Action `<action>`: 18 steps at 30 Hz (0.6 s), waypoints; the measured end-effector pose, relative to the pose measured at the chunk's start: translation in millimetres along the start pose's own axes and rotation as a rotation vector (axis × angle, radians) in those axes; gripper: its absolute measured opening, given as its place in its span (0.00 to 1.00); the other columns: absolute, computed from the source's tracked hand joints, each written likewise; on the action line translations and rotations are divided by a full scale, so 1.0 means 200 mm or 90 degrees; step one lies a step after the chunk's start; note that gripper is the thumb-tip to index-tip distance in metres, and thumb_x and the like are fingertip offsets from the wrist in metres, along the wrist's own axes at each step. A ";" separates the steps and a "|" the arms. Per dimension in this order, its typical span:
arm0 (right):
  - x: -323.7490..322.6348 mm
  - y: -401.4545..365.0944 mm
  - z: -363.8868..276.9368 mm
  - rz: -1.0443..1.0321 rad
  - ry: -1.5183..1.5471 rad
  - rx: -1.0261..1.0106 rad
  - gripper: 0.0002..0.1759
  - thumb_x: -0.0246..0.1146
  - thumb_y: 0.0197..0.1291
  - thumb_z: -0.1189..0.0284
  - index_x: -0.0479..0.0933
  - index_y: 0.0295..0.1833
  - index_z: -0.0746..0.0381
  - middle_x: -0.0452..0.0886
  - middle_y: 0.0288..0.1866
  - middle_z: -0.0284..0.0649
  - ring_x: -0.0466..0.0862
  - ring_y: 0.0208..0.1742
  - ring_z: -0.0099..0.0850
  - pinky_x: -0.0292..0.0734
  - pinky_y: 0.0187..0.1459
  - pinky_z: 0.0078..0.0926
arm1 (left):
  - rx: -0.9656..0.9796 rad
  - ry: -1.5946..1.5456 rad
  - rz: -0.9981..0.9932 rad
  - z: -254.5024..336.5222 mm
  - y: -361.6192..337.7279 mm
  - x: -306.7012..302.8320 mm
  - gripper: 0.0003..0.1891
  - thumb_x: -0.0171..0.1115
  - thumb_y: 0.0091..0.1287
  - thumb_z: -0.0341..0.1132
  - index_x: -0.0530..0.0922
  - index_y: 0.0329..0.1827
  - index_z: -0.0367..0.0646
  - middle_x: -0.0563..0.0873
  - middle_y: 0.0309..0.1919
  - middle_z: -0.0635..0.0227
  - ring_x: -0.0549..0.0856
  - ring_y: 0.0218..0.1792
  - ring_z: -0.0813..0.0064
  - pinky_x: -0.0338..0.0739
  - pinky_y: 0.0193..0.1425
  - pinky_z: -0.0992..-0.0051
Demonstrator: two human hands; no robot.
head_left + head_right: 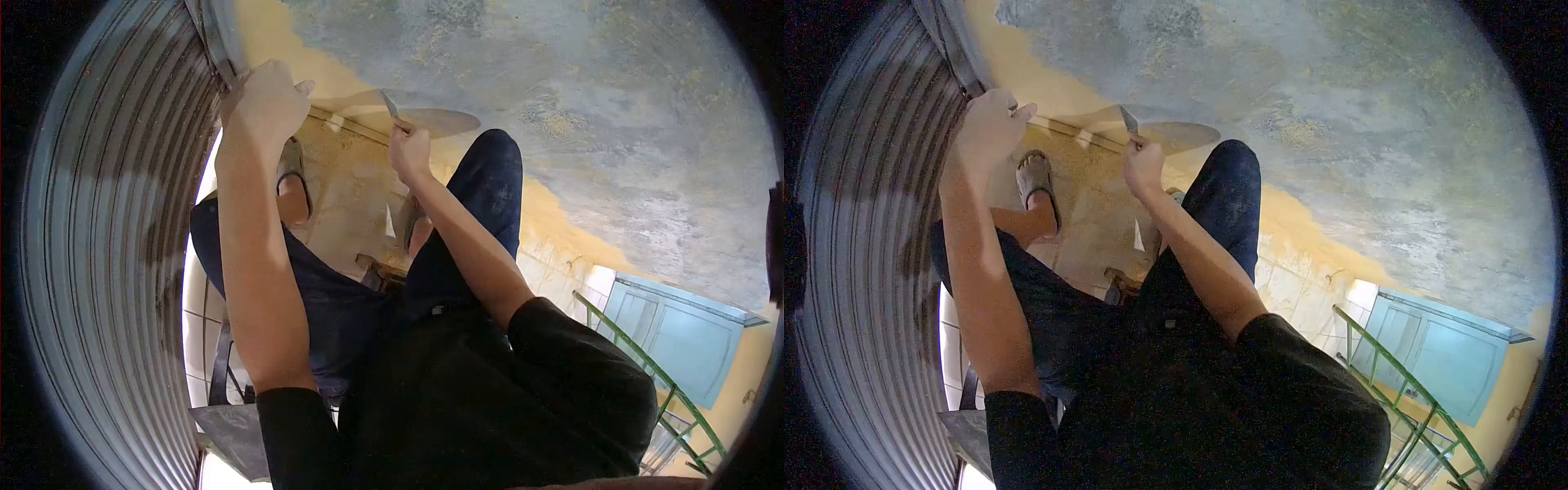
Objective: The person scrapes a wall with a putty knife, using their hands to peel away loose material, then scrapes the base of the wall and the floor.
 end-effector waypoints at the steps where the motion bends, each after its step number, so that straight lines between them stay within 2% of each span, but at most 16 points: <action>1: 0.00 0.01 -0.01 0.010 0.001 0.001 0.17 0.58 0.61 0.73 0.83 0.51 0.71 0.80 0.23 0.60 0.83 0.24 0.42 0.74 0.29 0.37 | -0.002 -0.001 0.004 -0.02 0.02 0.00 0.23 0.57 0.72 0.50 0.79 0.56 0.39 0.84 0.54 0.52 0.82 0.59 0.53 0.76 0.62 0.55; 3: 0.02 0.03 0.07 0.024 0.002 0.010 0.17 0.58 0.61 0.72 0.83 0.50 0.70 0.80 0.24 0.62 0.83 0.24 0.43 0.74 0.30 0.37 | 0.029 -0.100 0.043 -0.02 0.05 0.02 0.23 0.58 0.71 0.49 0.80 0.55 0.37 0.84 0.53 0.49 0.82 0.58 0.51 0.76 0.62 0.55; 5: 0.14 0.13 0.21 0.048 -0.146 -0.069 0.17 0.59 0.61 0.72 0.83 0.50 0.71 0.80 0.25 0.61 0.83 0.25 0.43 0.74 0.30 0.36 | 0.012 -0.073 0.029 -0.01 0.03 0.03 0.22 0.59 0.71 0.48 0.80 0.55 0.37 0.84 0.53 0.49 0.82 0.58 0.50 0.76 0.61 0.55; 9: -0.01 0.01 -0.03 0.033 -0.018 -0.033 0.17 0.60 0.61 0.72 0.83 0.50 0.72 0.81 0.26 0.61 0.84 0.26 0.45 0.75 0.31 0.37 | -0.007 -0.046 -0.018 -0.01 0.02 0.00 0.21 0.60 0.71 0.47 0.80 0.54 0.37 0.84 0.53 0.49 0.82 0.58 0.49 0.76 0.61 0.55; 12: 0.08 0.05 0.05 -0.010 -0.015 0.027 0.16 0.60 0.62 0.72 0.83 0.50 0.71 0.81 0.24 0.59 0.83 0.25 0.44 0.74 0.30 0.36 | 0.000 -0.062 0.001 0.00 0.03 0.00 0.22 0.59 0.71 0.47 0.80 0.55 0.37 0.84 0.54 0.49 0.82 0.59 0.50 0.76 0.62 0.55; 14: 0.18 0.13 0.20 0.031 -0.120 -0.064 0.16 0.59 0.63 0.72 0.83 0.47 0.73 0.80 0.22 0.56 0.82 0.23 0.38 0.75 0.29 0.37 | 0.001 -0.067 0.014 0.02 0.01 0.00 0.22 0.59 0.71 0.47 0.80 0.55 0.37 0.84 0.54 0.49 0.82 0.59 0.50 0.77 0.62 0.55; 16: 0.02 -0.02 -0.05 0.036 -0.062 -0.031 0.15 0.59 0.63 0.72 0.83 0.45 0.74 0.80 0.22 0.56 0.82 0.23 0.39 0.75 0.30 0.38 | -0.002 -0.070 0.032 0.01 0.00 -0.01 0.22 0.59 0.71 0.48 0.80 0.55 0.37 0.84 0.53 0.49 0.82 0.59 0.50 0.77 0.61 0.55; 18: -0.04 -0.05 -0.15 0.042 -0.009 -0.002 0.15 0.58 0.63 0.71 0.82 0.42 0.75 0.80 0.22 0.56 0.83 0.24 0.40 0.76 0.30 0.39 | 0.009 -0.061 0.033 0.00 0.02 0.00 0.21 0.58 0.72 0.47 0.81 0.54 0.37 0.85 0.53 0.50 0.82 0.58 0.50 0.77 0.61 0.54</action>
Point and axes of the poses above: each hand's wrist, its own y-axis towards the middle knuckle, its own x-axis out of the palm, z = x × y, the point moved 9 cm from there along y, towards the middle knuckle
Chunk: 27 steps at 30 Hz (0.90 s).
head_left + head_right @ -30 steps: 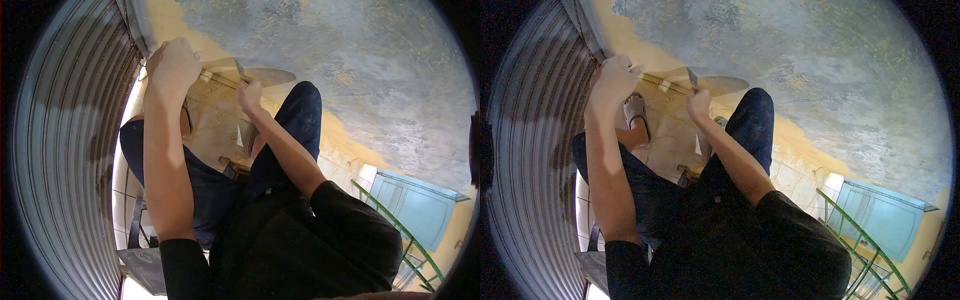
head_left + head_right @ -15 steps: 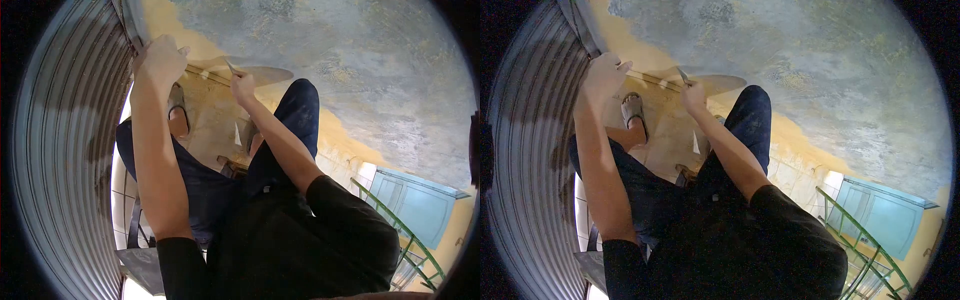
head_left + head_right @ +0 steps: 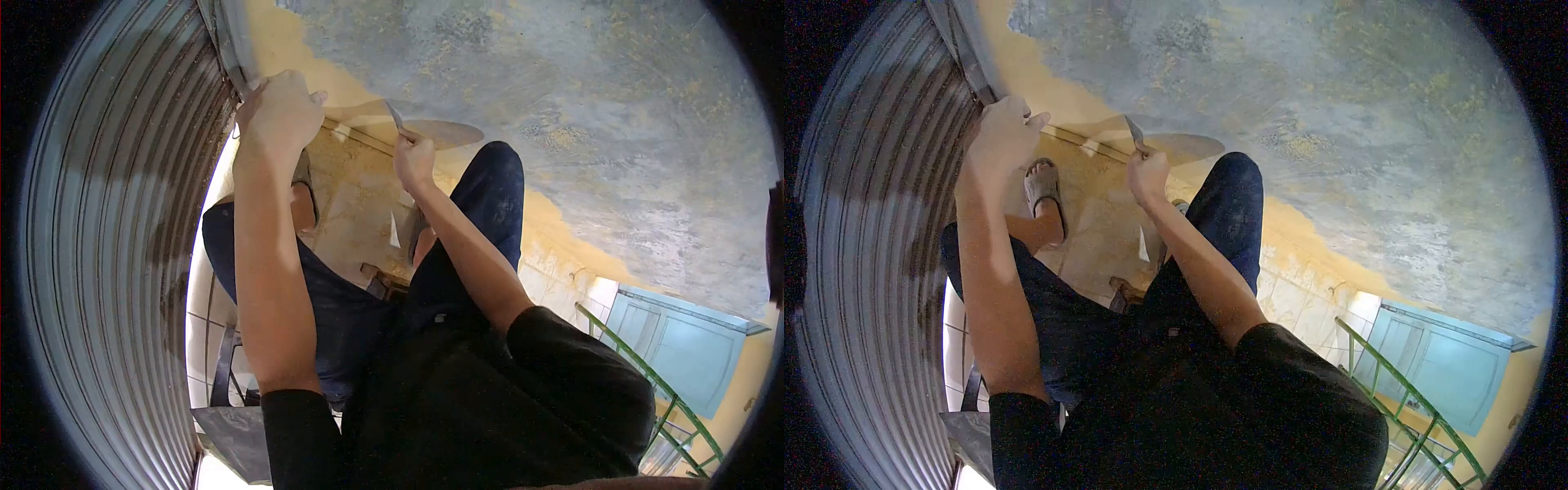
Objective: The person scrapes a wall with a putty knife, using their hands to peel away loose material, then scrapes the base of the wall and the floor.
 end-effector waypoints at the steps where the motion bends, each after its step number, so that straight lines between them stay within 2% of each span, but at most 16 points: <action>1: 0.04 0.02 0.02 -0.032 0.013 0.020 0.15 0.58 0.62 0.72 0.82 0.41 0.75 0.80 0.22 0.57 0.83 0.24 0.40 0.76 0.30 0.39 | -0.002 -0.001 0.005 -0.01 0.01 0.01 0.21 0.58 0.72 0.47 0.81 0.54 0.37 0.85 0.53 0.50 0.82 0.58 0.50 0.77 0.61 0.54; 3: 0.12 0.07 0.14 -0.060 0.025 0.042 0.15 0.58 0.62 0.72 0.82 0.39 0.75 0.81 0.23 0.58 0.83 0.24 0.40 0.75 0.30 0.40 | 0.022 0.014 0.051 -0.01 0.02 -0.01 0.21 0.59 0.71 0.47 0.81 0.53 0.37 0.85 0.53 0.50 0.82 0.57 0.50 0.77 0.61 0.54; 5: 0.22 0.16 0.28 0.002 -0.062 -0.070 0.15 0.57 0.61 0.72 0.82 0.39 0.75 0.80 0.23 0.60 0.83 0.23 0.42 0.74 0.29 0.40 | 0.015 0.001 0.036 0.02 -0.01 -0.02 0.20 0.59 0.71 0.47 0.80 0.54 0.37 0.85 0.53 0.50 0.83 0.57 0.51 0.77 0.61 0.55; 6: 0.18 0.12 0.24 0.000 -0.060 -0.070 0.15 0.57 0.61 0.72 0.82 0.39 0.75 0.80 0.23 0.60 0.83 0.23 0.42 0.74 0.29 0.40 | 0.008 -0.011 0.018 0.02 -0.03 -0.02 0.20 0.59 0.71 0.47 0.80 0.54 0.38 0.85 0.52 0.50 0.83 0.57 0.51 0.77 0.61 0.55; 9: 0.06 0.05 0.06 0.001 0.024 -0.056 0.15 0.57 0.61 0.72 0.81 0.37 0.76 0.78 0.23 0.62 0.84 0.24 0.42 0.74 0.29 0.40 | 0.004 0.012 0.000 0.01 -0.04 -0.01 0.20 0.58 0.71 0.47 0.80 0.54 0.39 0.85 0.52 0.51 0.83 0.56 0.52 0.77 0.60 0.55; 11: 0.11 0.07 0.10 -0.052 0.022 0.030 0.15 0.58 0.60 0.72 0.80 0.37 0.76 0.78 0.24 0.63 0.85 0.26 0.47 0.74 0.30 0.41 | 0.008 0.017 0.021 -0.01 -0.01 -0.02 0.21 0.58 0.71 0.47 0.79 0.54 0.39 0.85 0.51 0.51 0.83 0.56 0.52 0.77 0.60 0.56; 12: 0.14 0.09 0.15 -0.049 0.021 0.032 0.15 0.58 0.60 0.72 0.80 0.37 0.76 0.78 0.24 0.63 0.85 0.26 0.47 0.74 0.30 0.41 | 0.016 0.025 0.036 -0.01 0.00 -0.02 0.21 0.57 0.72 0.48 0.79 0.55 0.39 0.85 0.51 0.51 0.83 0.56 0.52 0.77 0.60 0.56; 14: 0.22 0.14 0.19 -0.004 -0.035 -0.094 0.14 0.58 0.59 0.72 0.81 0.38 0.75 0.78 0.23 0.61 0.84 0.25 0.45 0.74 0.30 0.40 | 0.008 0.016 0.025 0.00 -0.01 -0.02 0.21 0.57 0.72 0.48 0.79 0.55 0.39 0.85 0.51 0.51 0.83 0.56 0.53 0.77 0.60 0.56; 15: 0.20 0.11 0.16 -0.006 -0.035 -0.093 0.14 0.58 0.59 0.72 0.81 0.38 0.75 0.78 0.23 0.61 0.84 0.25 0.45 0.74 0.30 0.40 | -0.003 0.008 0.011 0.00 -0.02 -0.02 0.20 0.57 0.72 0.48 0.79 0.55 0.39 0.85 0.52 0.51 0.83 0.57 0.53 0.77 0.60 0.56; 17: 0.09 0.05 0.11 0.020 0.031 -0.014 0.14 0.58 0.58 0.73 0.81 0.38 0.75 0.79 0.22 0.60 0.84 0.26 0.46 0.74 0.30 0.40 | -0.002 0.011 0.031 0.01 -0.05 -0.06 0.20 0.58 0.72 0.47 0.80 0.54 0.39 0.85 0.51 0.51 0.84 0.56 0.53 0.78 0.59 0.56; 21: 0.15 0.11 0.15 -0.008 0.023 0.004 0.13 0.57 0.57 0.73 0.81 0.35 0.75 0.78 0.21 0.58 0.84 0.25 0.44 0.74 0.30 0.40 | -0.004 -0.006 0.039 0.00 0.00 -0.07 0.19 0.59 0.71 0.46 0.82 0.51 0.38 0.86 0.49 0.50 0.85 0.53 0.52 0.78 0.58 0.57; 23: 0.26 0.19 0.22 0.016 -0.013 -0.065 0.12 0.57 0.56 0.73 0.79 0.32 0.74 0.77 0.19 0.56 0.82 0.22 0.41 0.73 0.29 0.40 | 0.004 -0.010 0.044 0.03 -0.02 -0.09 0.19 0.59 0.71 0.46 0.82 0.50 0.37 0.87 0.48 0.50 0.85 0.53 0.52 0.78 0.58 0.57; 24: 0.22 0.14 0.18 0.015 -0.014 -0.063 0.12 0.57 0.56 0.73 0.79 0.32 0.74 0.77 0.19 0.56 0.82 0.22 0.41 0.73 0.29 0.40 | 0.010 -0.013 0.048 0.04 -0.04 -0.11 0.19 0.60 0.71 0.46 0.83 0.49 0.37 0.87 0.47 0.50 0.85 0.53 0.51 0.79 0.57 0.57; 27: 0.12 0.06 0.06 -0.016 0.034 0.010 0.12 0.58 0.56 0.74 0.78 0.30 0.74 0.75 0.17 0.53 0.79 0.20 0.38 0.72 0.28 0.41 | -0.020 -0.018 -0.008 0.03 -0.08 -0.15 0.18 0.60 0.71 0.45 0.83 0.49 0.37 0.87 0.47 0.49 0.85 0.53 0.51 0.79 0.56 0.58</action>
Point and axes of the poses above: each hand's wrist, its own y-axis towards the middle knuckle, its own x-axis out of the palm, z = x × y, the point moved 9 cm from there along y, towards the middle knuckle
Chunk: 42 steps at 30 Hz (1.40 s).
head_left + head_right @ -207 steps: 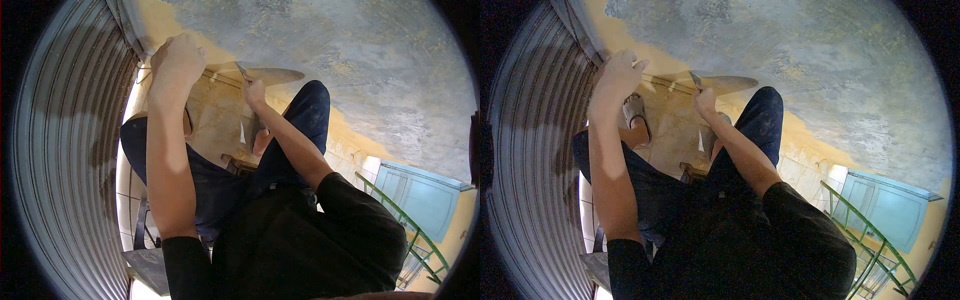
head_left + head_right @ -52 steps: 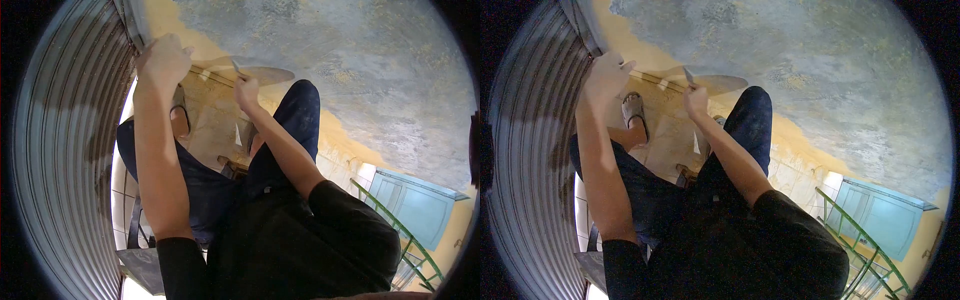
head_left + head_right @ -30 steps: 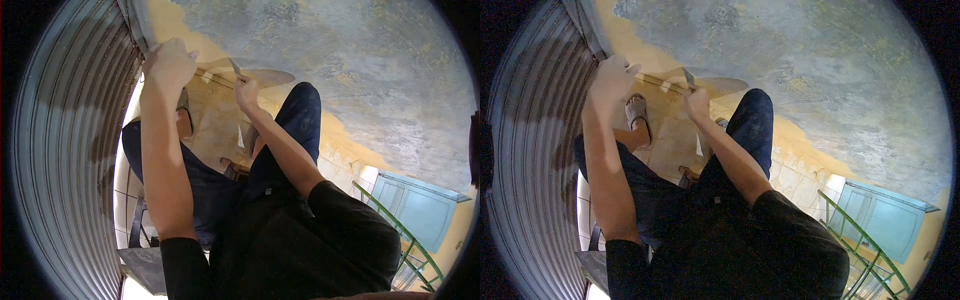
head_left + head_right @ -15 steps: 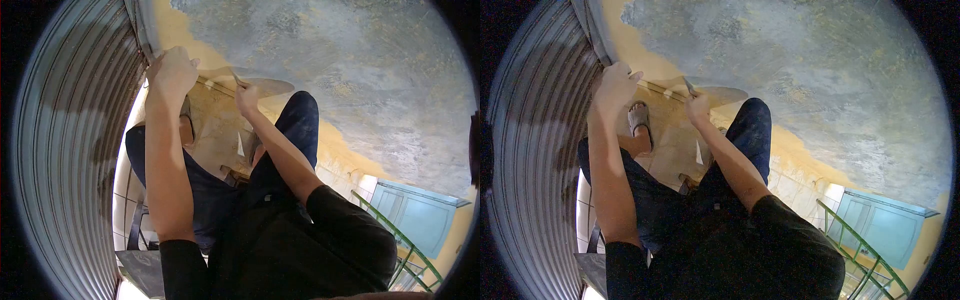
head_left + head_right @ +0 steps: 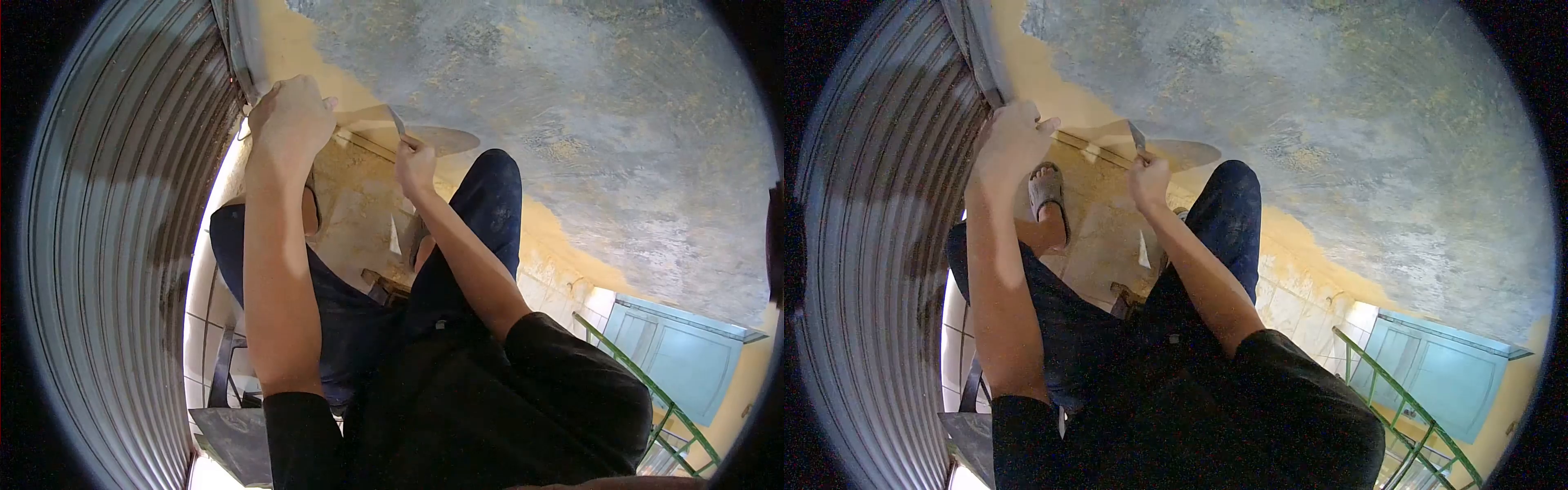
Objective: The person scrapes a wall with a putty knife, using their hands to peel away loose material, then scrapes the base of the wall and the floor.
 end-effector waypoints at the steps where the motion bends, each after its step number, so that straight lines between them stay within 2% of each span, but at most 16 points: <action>1: 0.00 0.02 -0.02 0.005 0.015 -0.013 0.13 0.58 0.57 0.73 0.78 0.30 0.74 0.75 0.17 0.52 0.79 0.20 0.38 0.71 0.27 0.41 | -0.001 -0.002 0.002 -0.02 0.01 0.01 0.18 0.60 0.71 0.45 0.83 0.49 0.37 0.87 0.47 0.49 0.85 0.53 0.51 0.79 0.56 0.58; 3: 0.02 0.05 0.01 0.015 0.028 -0.021 0.13 0.59 0.57 0.72 0.78 0.30 0.74 0.75 0.16 0.52 0.79 0.20 0.37 0.71 0.27 0.40 | 0.029 0.006 0.080 -0.02 0.03 -0.01 0.18 0.60 0.71 0.45 0.84 0.48 0.37 0.87 0.46 0.49 0.86 0.53 0.51 0.79 0.56 0.58; 6: 0.11 0.07 0.05 -0.032 -0.049 -0.003 0.15 0.60 0.59 0.70 0.79 0.30 0.74 0.76 0.17 0.52 0.79 0.20 0.38 0.71 0.27 0.40 | 0.004 -0.010 0.051 -0.03 0.03 0.01 0.18 0.61 0.70 0.44 0.84 0.48 0.37 0.87 0.47 0.48 0.86 0.53 0.51 0.79 0.56 0.57; 9: 0.00 -0.03 -0.11 0.028 0.050 -0.039 0.16 0.60 0.60 0.69 0.80 0.34 0.75 0.77 0.18 0.55 0.78 0.20 0.43 0.72 0.28 0.41 | -0.008 -0.002 0.024 -0.06 0.04 0.01 0.18 0.61 0.70 0.45 0.84 0.48 0.37 0.87 0.48 0.48 0.86 0.53 0.51 0.79 0.56 0.57; 12: 0.09 0.09 0.04 0.018 0.018 -0.056 0.17 0.59 0.61 0.70 0.81 0.40 0.77 0.77 0.17 0.53 0.78 0.18 0.40 0.71 0.26 0.39 | 0.035 -0.001 0.096 -0.10 0.12 0.05 0.18 0.61 0.70 0.45 0.84 0.49 0.37 0.86 0.49 0.47 0.85 0.53 0.51 0.79 0.57 0.57; 14: 0.20 0.17 0.14 0.032 -0.119 -0.083 0.17 0.58 0.61 0.71 0.81 0.44 0.76 0.75 0.15 0.47 0.78 0.18 0.34 0.70 0.24 0.36 | 0.035 0.009 0.086 -0.07 0.10 0.05 0.19 0.61 0.70 0.45 0.84 0.49 0.36 0.86 0.49 0.47 0.85 0.53 0.51 0.79 0.57 0.57; 17: 0.07 -0.01 -0.05 -0.031 0.076 0.003 0.16 0.56 0.60 0.73 0.82 0.43 0.76 0.73 0.15 0.44 0.79 0.21 0.29 0.71 0.25 0.35 | 0.019 0.006 0.058 -0.08 0.07 0.04 0.19 0.61 0.70 0.45 0.84 0.49 0.36 0.86 0.50 0.46 0.85 0.54 0.50 0.79 0.58 0.57; 22: 0.12 0.06 -0.06 -0.023 -0.006 -0.031 0.15 0.56 0.60 0.74 0.82 0.43 0.75 0.74 0.16 0.45 0.78 0.22 0.30 0.71 0.26 0.35 | 0.035 0.002 0.083 -0.07 0.10 0.03 0.19 0.60 0.70 0.45 0.84 0.50 0.36 0.86 0.49 0.46 0.85 0.55 0.50 0.79 0.58 0.57; 24: 0.17 0.07 0.02 -0.039 -0.048 -0.043 0.16 0.57 0.59 0.74 0.82 0.44 0.75 0.75 0.17 0.46 0.78 0.22 0.30 0.70 0.26 0.35 | 0.014 -0.013 0.029 -0.08 0.09 0.07 0.19 0.60 0.71 0.45 0.83 0.50 0.36 0.86 0.50 0.47 0.84 0.55 0.50 0.79 0.58 0.57; 26: 0.10 0.07 0.07 0.053 0.067 -0.063 0.16 0.58 0.60 0.73 0.83 0.45 0.75 0.77 0.19 0.49 0.78 0.22 0.30 0.71 0.27 0.36 | 0.013 -0.010 0.040 -0.10 0.09 0.08 0.19 0.60 0.71 0.45 0.83 0.50 0.36 0.86 0.50 0.47 0.84 0.55 0.50 0.79 0.58 0.57; 30: 0.11 0.06 -0.01 -0.034 0.033 0.038 0.17 0.59 0.60 0.73 0.83 0.47 0.75 0.79 0.21 0.50 0.78 0.22 0.31 0.73 0.28 0.37 | 0.019 -0.004 0.049 -0.09 0.08 0.01 0.20 0.60 0.70 0.46 0.83 0.51 0.36 0.86 0.50 0.48 0.84 0.55 0.50 0.78 0.59 0.56; 33: 0.16 0.12 0.05 -0.019 0.031 -0.029 0.17 0.59 0.60 0.73 0.83 0.48 0.74 0.79 0.21 0.48 0.78 0.21 0.32 0.72 0.26 0.36 | 0.024 0.009 0.049 -0.07 0.07 0.03 0.19 0.60 0.70 0.45 0.83 0.51 0.36 0.86 0.50 0.49 0.84 0.55 0.50 0.78 0.59 0.56; 35: 0.09 0.06 0.03 -0.041 0.154 0.064 0.17 0.58 0.61 0.72 0.83 0.48 0.74 0.79 0.20 0.49 0.78 0.20 0.32 0.71 0.25 0.35 | 0.012 0.005 0.036 -0.07 0.05 0.01 0.19 0.60 0.70 0.46 0.83 0.51 0.37 0.86 0.50 0.49 0.84 0.55 0.50 0.78 0.59 0.56; 37: 0.11 0.08 0.02 -0.042 0.119 0.038 0.17 0.58 0.62 0.72 0.83 0.48 0.74 0.79 0.20 0.49 0.78 0.20 0.31 0.71 0.25 0.35 | -0.004 -0.001 0.021 -0.10 0.06 0.03 0.19 0.60 0.70 0.46 0.83 0.51 0.37 0.86 0.50 0.50 0.84 0.55 0.50 0.78 0.59 0.56; 39: 0.12 0.10 0.05 -0.033 0.083 0.021 0.17 0.57 0.62 0.72 0.83 0.48 0.74 0.79 0.19 0.49 0.78 0.20 0.31 0.71 0.25 0.34 | 0.048 0.007 0.097 -0.08 0.09 0.04 0.19 0.60 0.70 0.46 0.82 0.51 0.37 0.86 0.50 0.49 0.84 0.55 0.51 0.78 0.59 0.56; 42: 0.18 0.09 0.04 -0.049 -0.009 -0.004 0.17 0.56 0.62 0.73 0.83 0.48 0.74 0.78 0.19 0.49 0.78 0.20 0.31 0.71 0.25 0.34 | 0.027 0.008 0.068 -0.05 0.05 0.03 0.20 0.60 0.70 0.46 0.82 0.52 0.37 0.86 0.51 0.50 0.84 0.56 0.51 0.78 0.59 0.56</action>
Point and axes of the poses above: each hand's wrist, its own y-axis towards the middle knuckle, its own x-axis out of the palm, z = x × y, the point moved 9 cm from there along y, towards the middle knuckle
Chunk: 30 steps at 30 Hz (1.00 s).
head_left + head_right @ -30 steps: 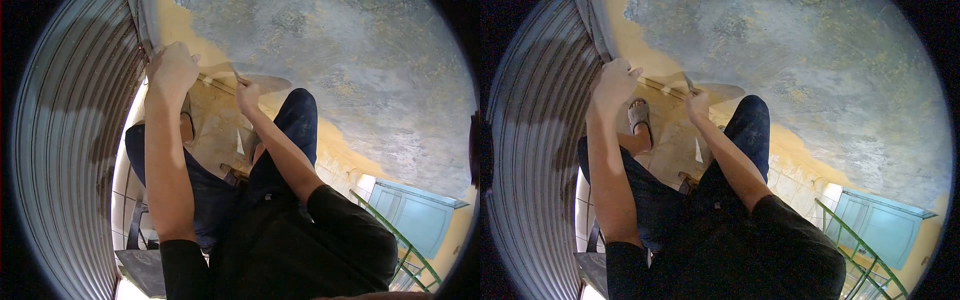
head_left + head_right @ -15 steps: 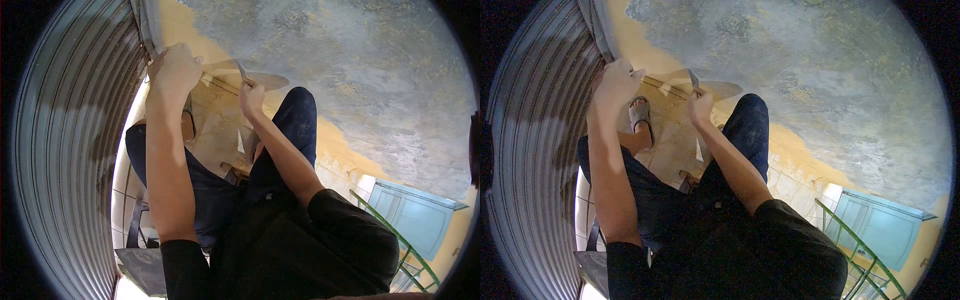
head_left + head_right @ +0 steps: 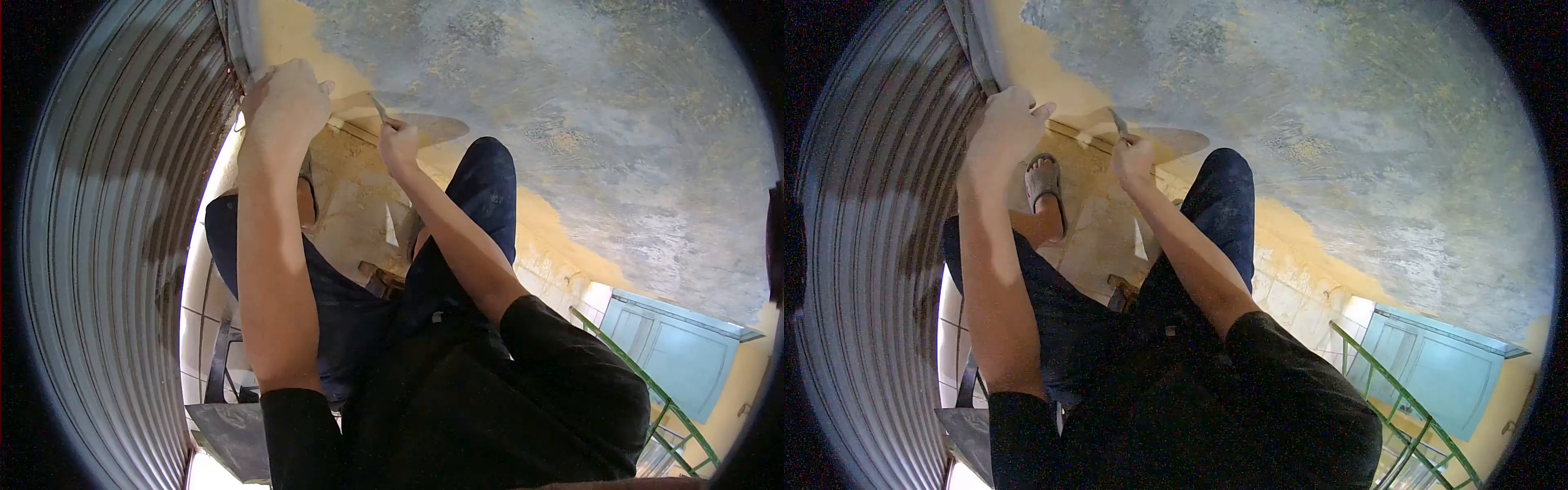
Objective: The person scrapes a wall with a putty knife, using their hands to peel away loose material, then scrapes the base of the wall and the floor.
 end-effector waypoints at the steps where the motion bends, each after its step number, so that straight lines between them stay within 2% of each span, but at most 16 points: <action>1: -0.07 -0.07 -0.07 0.019 0.007 -0.021 0.17 0.56 0.62 0.73 0.83 0.48 0.74 0.78 0.19 0.49 0.78 0.20 0.31 0.71 0.25 0.35 | -0.002 0.002 0.000 -0.01 0.00 0.00 0.20 0.60 0.70 0.46 0.82 0.52 0.37 0.86 0.51 0.50 0.84 0.56 0.51 0.78 0.59 0.56; 3: -0.12 -0.10 -0.16 0.038 0.014 -0.044 0.17 0.56 0.62 0.73 0.83 0.48 0.74 0.78 0.19 0.49 0.78 0.21 0.31 0.71 0.25 0.35 | -0.021 -0.008 -0.050 -0.03 0.01 0.03 0.20 0.59 0.71 0.46 0.81 0.53 0.38 0.85 0.51 0.50 0.83 0.56 0.51 0.77 0.60 0.56; 6: -0.10 -0.10 -0.17 0.034 0.007 -0.050 0.17 0.56 0.62 0.74 0.83 0.46 0.74 0.78 0.19 0.49 0.79 0.21 0.32 0.71 0.25 0.35 | -0.004 0.007 0.000 -0.05 0.04 0.03 0.20 0.58 0.71 0.47 0.80 0.54 0.38 0.85 0.52 0.51 0.83 0.58 0.52 0.77 0.62 0.56; 8: -0.01 -0.06 -0.11 0.039 0.052 -0.011 0.16 0.55 0.61 0.74 0.83 0.44 0.75 0.78 0.19 0.47 0.79 0.21 0.32 0.72 0.26 0.36 | -0.013 0.013 -0.026 -0.01 0.01 0.01 0.20 0.58 0.71 0.47 0.80 0.55 0.39 0.85 0.53 0.51 0.83 0.58 0.53 0.77 0.61 0.57; 12: -0.09 -0.11 -0.12 0.028 0.090 0.033 0.16 0.55 0.60 0.74 0.83 0.41 0.75 0.78 0.18 0.46 0.79 0.20 0.32 0.72 0.25 0.36 | -0.027 0.018 -0.059 -0.04 -0.01 0.02 0.21 0.57 0.72 0.48 0.80 0.55 0.39 0.85 0.54 0.52 0.83 0.58 0.54 0.77 0.61 0.57; 15: -0.05 -0.03 -0.03 0.005 0.048 0.095 0.15 0.57 0.60 0.73 0.83 0.41 0.75 0.78 0.19 0.45 0.79 0.21 0.32 0.72 0.25 0.36 | 0.000 0.008 0.003 -0.06 0.02 0.03 0.21 0.57 0.72 0.48 0.80 0.54 0.39 0.85 0.52 0.51 0.83 0.57 0.53 0.77 0.61 0.57; 17: 0.04 0.01 0.00 0.016 0.061 -0.016 0.15 0.58 0.60 0.73 0.84 0.40 0.75 0.78 0.19 0.46 0.79 0.20 0.33 0.72 0.25 0.37 | 0.001 0.002 -0.008 -0.03 0.00 0.03 0.21 0.57 0.72 0.48 0.80 0.54 0.38 0.85 0.52 0.50 0.83 0.57 0.52 0.77 0.61 0.56; 21: -0.06 -0.11 -0.09 -0.001 0.129 0.043 0.15 0.58 0.61 0.72 0.83 0.41 0.75 0.78 0.19 0.45 0.79 0.20 0.32 0.71 0.25 0.35 | -0.040 -0.003 -0.031 -0.02 -0.06 -0.02 0.21 0.58 0.71 0.47 0.81 0.53 0.38 0.86 0.51 0.50 0.84 0.56 0.51 0.77 0.60 0.56; 24: -0.08 -0.07 -0.02 0.065 0.116 0.039 0.15 0.58 0.63 0.72 0.83 0.42 0.74 0.77 0.18 0.41 0.77 0.19 0.29 0.69 0.23 0.32 | -0.009 0.010 -0.001 -0.03 -0.02 0.01 0.20 0.58 0.71 0.47 0.82 0.52 0.38 0.86 0.51 0.51 0.84 0.56 0.51 0.78 0.60 0.56; 26: 0.04 -0.07 -0.05 -0.034 0.161 0.052 0.15 0.57 0.64 0.73 0.83 0.44 0.74 0.76 0.18 0.38 0.77 0.19 0.26 0.69 0.22 0.30 | -0.010 0.002 -0.017 -0.03 -0.01 0.03 0.20 0.58 0.71 0.47 0.82 0.52 0.38 0.86 0.51 0.51 0.84 0.56 0.51 0.78 0.60 0.55; 30: -0.05 -0.12 -0.09 -0.004 0.132 0.025 0.15 0.56 0.64 0.73 0.83 0.44 0.74 0.76 0.18 0.37 0.76 0.18 0.26 0.68 0.22 0.30 | -0.022 0.003 -0.045 -0.05 -0.03 0.03 0.20 0.58 0.71 0.47 0.82 0.52 0.38 0.86 0.51 0.51 0.84 0.56 0.52 0.78 0.59 0.56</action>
Point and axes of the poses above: each hand's wrist, its own y-axis towards the middle knuckle, its own x-axis out of the palm, z = x × y, the point moved 9 cm from there along y, towards the middle knuckle
